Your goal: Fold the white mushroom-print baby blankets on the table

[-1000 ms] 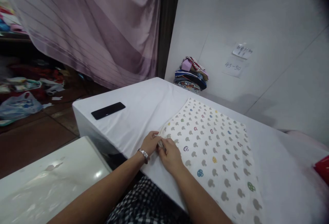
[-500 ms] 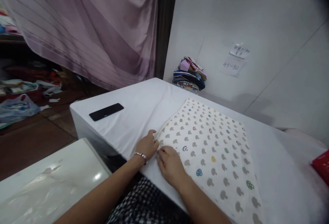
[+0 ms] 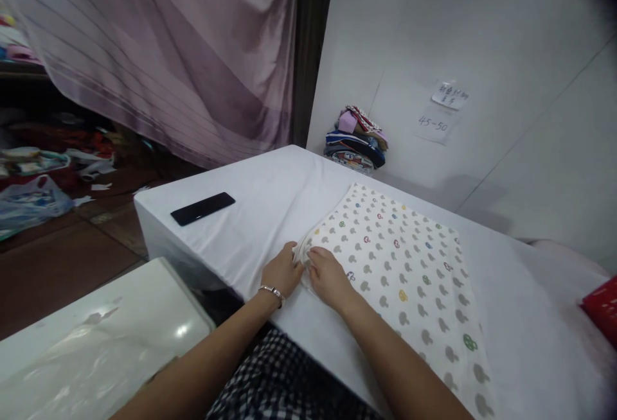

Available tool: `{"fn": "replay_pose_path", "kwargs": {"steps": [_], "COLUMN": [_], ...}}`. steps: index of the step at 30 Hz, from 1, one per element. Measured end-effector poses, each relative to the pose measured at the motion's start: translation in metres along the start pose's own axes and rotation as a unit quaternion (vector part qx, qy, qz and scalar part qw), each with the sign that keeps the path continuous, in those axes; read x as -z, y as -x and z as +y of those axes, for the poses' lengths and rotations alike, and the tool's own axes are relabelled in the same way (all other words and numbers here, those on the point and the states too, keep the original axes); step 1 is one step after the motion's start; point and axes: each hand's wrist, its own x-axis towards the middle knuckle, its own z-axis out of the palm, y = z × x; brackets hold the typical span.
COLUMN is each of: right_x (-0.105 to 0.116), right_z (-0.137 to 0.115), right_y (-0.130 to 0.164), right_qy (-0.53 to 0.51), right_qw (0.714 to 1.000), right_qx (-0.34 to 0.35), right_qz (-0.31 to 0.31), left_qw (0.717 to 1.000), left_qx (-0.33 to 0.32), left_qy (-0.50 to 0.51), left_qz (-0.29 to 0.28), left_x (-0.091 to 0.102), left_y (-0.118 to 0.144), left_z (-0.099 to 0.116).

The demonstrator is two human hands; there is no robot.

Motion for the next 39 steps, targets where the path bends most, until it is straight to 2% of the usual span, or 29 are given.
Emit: {"fn": "replay_pose_path", "kwargs": {"steps": [6, 10, 13, 18, 23, 27, 39], "right_x": [-0.006, -0.012, -0.016, -0.011, -0.01, -0.012, -0.02], "right_z": [0.006, 0.016, 0.021, 0.02, 0.021, 0.021, 0.022], "right_y": [-0.013, -0.01, -0.007, -0.019, -0.025, -0.021, -0.035], "right_qy": [0.042, 0.082, 0.091, 0.08, 0.137, 0.169, 0.162], "right_qw": [0.999, 0.996, 0.995, 0.996, 0.989, 0.984, 0.987], "right_qx": [0.014, 0.015, 0.012, 0.017, 0.023, 0.018, 0.009], "right_qz": [-0.009, -0.037, -0.041, -0.026, -0.054, -0.048, -0.022], "left_qw": [1.0, 0.999, 0.998, 0.998, 0.999, 0.999, 0.999], "left_qx": [-0.015, -0.033, -0.036, -0.037, -0.039, -0.044, -0.041], "left_qy": [0.0, -0.03, -0.048, -0.052, -0.033, -0.011, 0.02], "left_qz": [0.007, 0.021, 0.011, -0.002, 0.0, 0.014, -0.017], "left_x": [0.002, 0.003, 0.003, 0.004, 0.004, 0.003, 0.006], "left_y": [-0.001, -0.003, -0.004, -0.005, -0.006, -0.006, -0.012], "left_z": [-0.001, -0.005, -0.007, -0.008, -0.01, -0.011, -0.016]}}
